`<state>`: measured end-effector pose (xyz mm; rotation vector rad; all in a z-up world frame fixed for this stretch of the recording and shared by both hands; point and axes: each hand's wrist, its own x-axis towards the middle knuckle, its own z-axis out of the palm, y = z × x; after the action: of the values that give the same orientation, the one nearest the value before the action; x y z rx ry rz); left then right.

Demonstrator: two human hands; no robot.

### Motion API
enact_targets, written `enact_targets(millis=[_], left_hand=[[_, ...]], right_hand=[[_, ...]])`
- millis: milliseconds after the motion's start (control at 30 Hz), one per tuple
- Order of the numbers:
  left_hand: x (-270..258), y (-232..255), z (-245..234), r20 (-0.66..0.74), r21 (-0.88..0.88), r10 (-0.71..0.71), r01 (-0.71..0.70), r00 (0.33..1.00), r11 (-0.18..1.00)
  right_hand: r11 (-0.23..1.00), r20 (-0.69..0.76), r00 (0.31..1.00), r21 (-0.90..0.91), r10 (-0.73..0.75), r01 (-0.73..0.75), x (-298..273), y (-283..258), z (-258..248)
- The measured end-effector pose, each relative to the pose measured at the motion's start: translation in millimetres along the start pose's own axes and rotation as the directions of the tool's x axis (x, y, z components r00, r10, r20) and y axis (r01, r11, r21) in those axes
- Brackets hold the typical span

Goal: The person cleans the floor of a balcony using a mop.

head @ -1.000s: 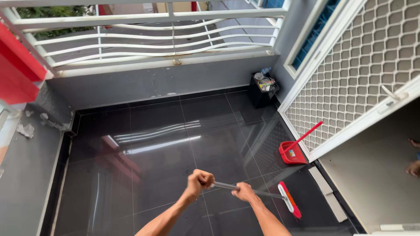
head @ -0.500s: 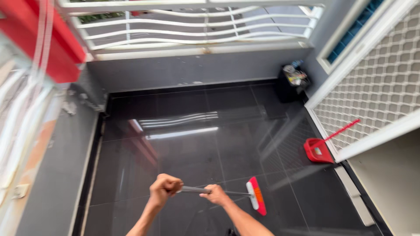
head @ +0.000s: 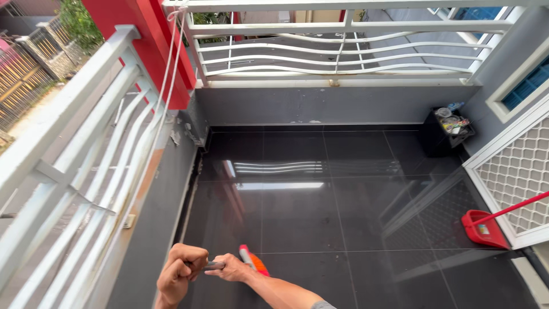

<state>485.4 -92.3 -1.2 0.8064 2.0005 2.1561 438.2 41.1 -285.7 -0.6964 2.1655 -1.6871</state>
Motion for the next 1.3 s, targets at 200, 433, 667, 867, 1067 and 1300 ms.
enact_targets(millis=[200,433,667,867,1067,1300], left_hand=[[-12,34,-5,-0.062,0.067,0.063,-0.059,0.996,0.996],[-4,49,66,0.098,-0.295,0.245,-0.207,0.965,0.933],[33,-17,244,0.246,-0.453,0.041,0.077,0.968,0.888],[56,-99,423,0.317,-0.435,-0.002,0.147,0.948,0.888],[42,-181,536,0.458,-0.258,-0.158,0.302,0.875,0.918],[25,-222,536,0.403,-0.361,-0.259,0.412,0.878,0.837]], right_hand=[[0.996,0.087,0.993,0.002,-0.084,0.084,16,-21,13],[0.969,-0.173,0.961,-0.162,-0.214,0.187,-95,-41,-64],[0.925,-0.45,0.89,-0.301,0.076,-0.232,-304,25,-198],[0.81,-0.532,0.796,-0.309,0.287,-0.498,-475,69,-324],[0.562,-0.578,0.668,-0.388,0.469,-0.73,-566,67,-377],[0.577,-0.548,0.54,-0.123,0.639,-0.807,-560,77,-356]])
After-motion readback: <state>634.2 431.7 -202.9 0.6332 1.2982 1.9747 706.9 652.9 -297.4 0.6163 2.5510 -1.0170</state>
